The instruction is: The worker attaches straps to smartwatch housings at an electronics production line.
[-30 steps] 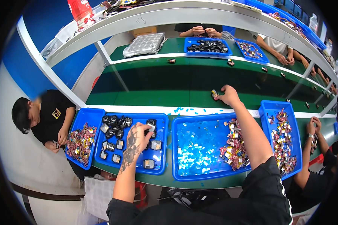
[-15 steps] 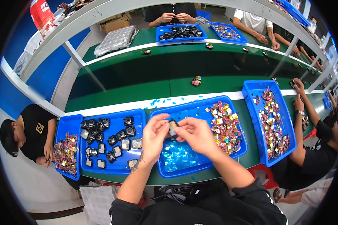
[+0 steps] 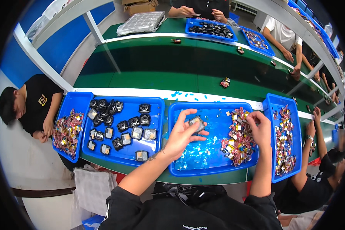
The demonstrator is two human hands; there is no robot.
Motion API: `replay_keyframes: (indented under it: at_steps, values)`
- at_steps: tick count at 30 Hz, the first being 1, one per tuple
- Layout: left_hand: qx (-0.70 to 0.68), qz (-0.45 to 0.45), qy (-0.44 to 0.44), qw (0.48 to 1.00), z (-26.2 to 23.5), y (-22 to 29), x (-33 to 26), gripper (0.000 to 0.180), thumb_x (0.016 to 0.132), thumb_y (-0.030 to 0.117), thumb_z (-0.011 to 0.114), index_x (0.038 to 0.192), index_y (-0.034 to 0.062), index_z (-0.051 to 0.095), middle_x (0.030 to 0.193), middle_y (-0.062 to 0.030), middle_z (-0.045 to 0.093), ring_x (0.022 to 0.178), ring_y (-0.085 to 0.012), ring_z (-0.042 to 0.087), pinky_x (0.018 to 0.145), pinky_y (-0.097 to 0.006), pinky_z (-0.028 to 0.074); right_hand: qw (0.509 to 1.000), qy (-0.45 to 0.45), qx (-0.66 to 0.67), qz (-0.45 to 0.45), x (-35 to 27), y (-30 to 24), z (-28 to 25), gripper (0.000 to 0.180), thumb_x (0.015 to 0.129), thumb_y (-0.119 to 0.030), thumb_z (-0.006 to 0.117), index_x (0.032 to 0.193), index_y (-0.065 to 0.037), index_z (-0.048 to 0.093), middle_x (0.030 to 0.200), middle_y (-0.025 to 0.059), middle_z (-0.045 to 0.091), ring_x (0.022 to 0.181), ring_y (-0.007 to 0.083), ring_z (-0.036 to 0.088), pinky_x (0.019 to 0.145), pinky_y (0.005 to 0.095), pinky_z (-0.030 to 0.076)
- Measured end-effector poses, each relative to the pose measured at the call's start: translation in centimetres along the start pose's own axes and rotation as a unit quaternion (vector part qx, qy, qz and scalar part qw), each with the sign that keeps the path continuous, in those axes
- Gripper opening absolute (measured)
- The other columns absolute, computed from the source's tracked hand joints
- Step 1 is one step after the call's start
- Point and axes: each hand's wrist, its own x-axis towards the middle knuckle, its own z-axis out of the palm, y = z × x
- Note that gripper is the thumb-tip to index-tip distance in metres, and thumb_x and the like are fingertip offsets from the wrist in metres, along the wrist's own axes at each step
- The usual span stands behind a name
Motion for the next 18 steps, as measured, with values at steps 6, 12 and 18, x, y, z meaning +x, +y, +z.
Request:
replay_keyframes:
  at_steps: [6,12,18]
  values:
    - [0.281,0.139,-0.050,0.948,1.0,0.0,-1.0,0.032,0.087,0.004,0.067,0.119,0.0071,0.067,0.112,-0.0059,0.054,0.091,-0.0112,0.059,0.074,-0.023,0.051,0.966,-0.096,0.240,0.025,-2.8,-7.3,2.5,0.010,0.082,0.003,0.070,0.088,0.003,0.062,0.082,0.0045,0.065,0.074,0.0074,0.062,0.067,0.0204,0.050]
    - [0.308,0.139,-0.084,0.937,1.2,0.0,-1.2,0.021,0.079,0.010,0.078,0.098,0.0051,0.074,0.091,-0.0020,0.060,0.074,-0.0064,0.049,0.062,-0.020,0.041,0.915,-0.151,0.369,0.065,-3.5,-8.6,5.1,0.008,0.087,0.004,0.065,0.089,0.003,0.057,0.082,0.0042,0.062,0.073,0.0065,0.060,0.065,0.0189,0.049]
    - [0.188,0.084,-0.069,0.976,0.2,-1.9,-0.4,0.012,0.081,0.007,0.075,0.089,-0.0017,0.072,0.079,-0.0025,0.061,0.074,-0.0076,0.053,0.061,-0.024,0.041,0.962,-0.115,0.248,-0.014,-4.0,-9.2,6.3,0.012,0.084,0.002,0.067,0.088,0.001,0.056,0.084,0.0055,0.060,0.071,0.0140,0.060,0.061,0.0239,0.049]
